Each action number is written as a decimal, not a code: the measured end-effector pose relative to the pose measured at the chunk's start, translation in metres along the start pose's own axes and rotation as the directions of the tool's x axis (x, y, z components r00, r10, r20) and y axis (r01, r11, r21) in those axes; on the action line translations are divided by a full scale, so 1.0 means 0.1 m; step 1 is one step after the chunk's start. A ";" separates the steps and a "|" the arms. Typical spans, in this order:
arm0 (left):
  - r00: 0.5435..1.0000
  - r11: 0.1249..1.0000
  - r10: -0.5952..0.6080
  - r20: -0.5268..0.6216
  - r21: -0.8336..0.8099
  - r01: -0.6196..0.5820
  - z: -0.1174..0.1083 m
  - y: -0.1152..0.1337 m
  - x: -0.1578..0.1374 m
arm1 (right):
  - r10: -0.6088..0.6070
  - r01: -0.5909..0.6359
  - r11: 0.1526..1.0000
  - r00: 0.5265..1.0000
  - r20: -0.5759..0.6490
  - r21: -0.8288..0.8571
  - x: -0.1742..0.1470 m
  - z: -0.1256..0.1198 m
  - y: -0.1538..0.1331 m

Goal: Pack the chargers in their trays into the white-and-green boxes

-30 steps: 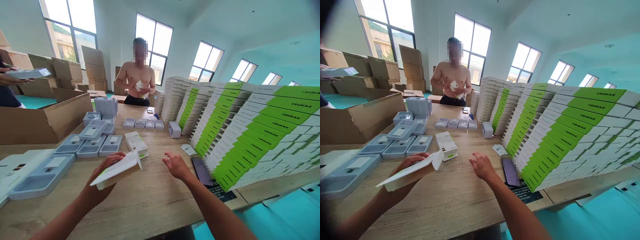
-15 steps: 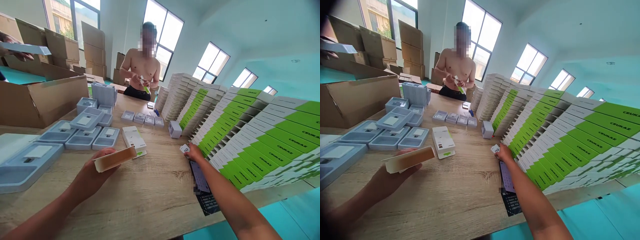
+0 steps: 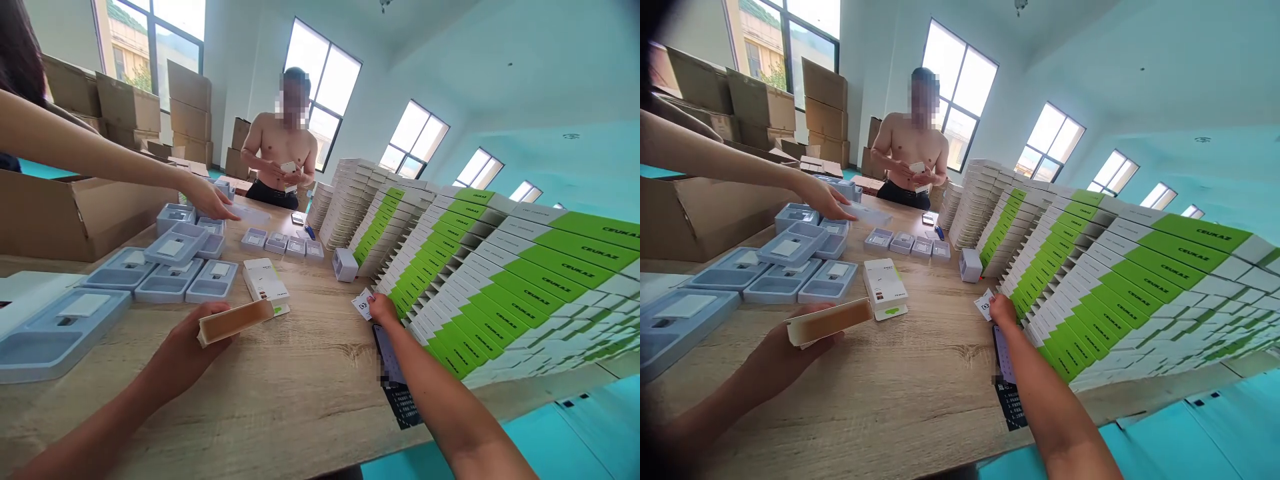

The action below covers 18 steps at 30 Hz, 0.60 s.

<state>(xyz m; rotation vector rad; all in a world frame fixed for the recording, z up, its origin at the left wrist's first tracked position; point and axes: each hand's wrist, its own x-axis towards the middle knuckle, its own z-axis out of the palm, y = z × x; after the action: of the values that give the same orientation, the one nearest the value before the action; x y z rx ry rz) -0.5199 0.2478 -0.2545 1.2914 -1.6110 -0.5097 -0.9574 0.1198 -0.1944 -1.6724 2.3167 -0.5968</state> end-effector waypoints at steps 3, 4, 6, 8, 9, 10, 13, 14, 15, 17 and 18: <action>1.000 1.000 0.023 0.005 0.006 -0.023 -0.01 -0.02 0.00 | -0.037 0.028 0.987 0.998 0.056 0.155 -0.16 -0.12 -0.16; 1.000 1.000 0.030 -0.008 -0.001 -0.030 -0.01 -0.02 0.00 | -0.069 0.049 0.974 0.994 0.088 0.221 -0.27 -0.13 -0.22; 0.998 0.998 0.054 -0.043 -0.038 -0.055 -0.01 -0.01 0.00 | -0.163 0.086 0.928 0.968 0.189 0.362 -0.61 -0.09 -0.35; 0.994 0.993 0.090 -0.062 -0.072 -0.094 0.00 -0.01 0.00 | -0.277 0.081 0.866 0.899 0.338 0.494 -1.08 -0.01 -0.50; 0.992 0.990 0.108 -0.062 -0.079 -0.113 0.01 -0.02 0.00 | -0.327 0.056 0.836 0.849 0.414 0.546 -1.33 0.04 -0.59; 0.990 0.988 0.124 -0.060 -0.080 -0.129 0.01 -0.02 0.00 | -0.378 -0.007 0.791 0.780 0.499 0.612 -1.58 0.09 -0.68; 0.986 0.984 0.159 -0.058 -0.072 -0.163 0.04 -0.04 -0.01 | -0.506 -0.434 0.547 0.511 0.695 0.716 -2.11 0.18 -1.02; 0.983 0.982 0.171 -0.061 -0.075 -0.175 0.05 -0.05 -0.01 | -0.522 -0.532 0.487 0.458 0.719 0.693 -2.19 0.19 -1.14; 0.981 0.979 0.183 -0.064 -0.080 -0.188 0.06 -0.06 -0.02 | -0.520 -0.595 0.443 0.438 0.733 0.670 -2.24 0.21 -1.25; 0.976 0.973 0.207 -0.068 -0.093 -0.212 0.08 -0.07 -0.03 | -0.501 -0.667 0.368 0.445 0.742 0.648 -2.23 0.23 -1.42; 0.974 0.970 0.216 -0.070 -0.099 -0.223 0.08 -0.08 -0.04 | -0.493 -0.687 0.327 0.461 0.738 0.648 -2.22 0.24 -1.47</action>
<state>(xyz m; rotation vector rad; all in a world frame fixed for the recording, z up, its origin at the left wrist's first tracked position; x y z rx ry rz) -0.5229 0.2463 -0.2659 1.0253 -1.6316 -0.4102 -0.7497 0.2848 -0.1629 -0.7246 0.7860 -0.5989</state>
